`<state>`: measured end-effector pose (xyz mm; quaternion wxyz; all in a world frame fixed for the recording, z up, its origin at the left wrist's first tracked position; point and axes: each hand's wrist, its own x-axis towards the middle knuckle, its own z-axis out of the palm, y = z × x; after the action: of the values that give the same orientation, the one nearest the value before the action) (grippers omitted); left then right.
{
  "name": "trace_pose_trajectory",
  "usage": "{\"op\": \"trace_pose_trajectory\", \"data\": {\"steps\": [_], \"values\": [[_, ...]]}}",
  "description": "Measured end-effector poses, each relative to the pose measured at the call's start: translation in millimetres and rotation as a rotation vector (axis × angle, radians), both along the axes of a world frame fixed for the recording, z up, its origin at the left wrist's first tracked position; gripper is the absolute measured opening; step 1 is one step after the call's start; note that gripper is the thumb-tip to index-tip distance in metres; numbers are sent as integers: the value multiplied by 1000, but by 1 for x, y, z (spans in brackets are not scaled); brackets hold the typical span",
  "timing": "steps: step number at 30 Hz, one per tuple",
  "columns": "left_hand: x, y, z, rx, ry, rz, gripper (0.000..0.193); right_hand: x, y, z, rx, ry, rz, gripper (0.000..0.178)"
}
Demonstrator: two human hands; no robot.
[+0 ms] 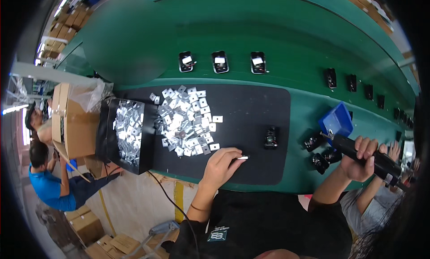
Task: Assemble small electronic components using an electric screwdriver at a factory workstation.
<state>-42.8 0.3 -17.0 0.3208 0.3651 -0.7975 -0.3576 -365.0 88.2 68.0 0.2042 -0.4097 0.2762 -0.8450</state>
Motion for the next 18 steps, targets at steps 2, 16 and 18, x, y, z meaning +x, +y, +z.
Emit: {"op": "trace_pose_trajectory", "data": {"steps": [2,16,18], "values": [[-17,-7,6,67,50,-31,17,5,6,1,12,5,-38,32],[-88,-46,8,-102,-13,-197,12,26,-1,2,-40,-63,83,32],[-90,-44,11,-67,-106,-160,22,9,14,-10,12,-63,86,31]]}}
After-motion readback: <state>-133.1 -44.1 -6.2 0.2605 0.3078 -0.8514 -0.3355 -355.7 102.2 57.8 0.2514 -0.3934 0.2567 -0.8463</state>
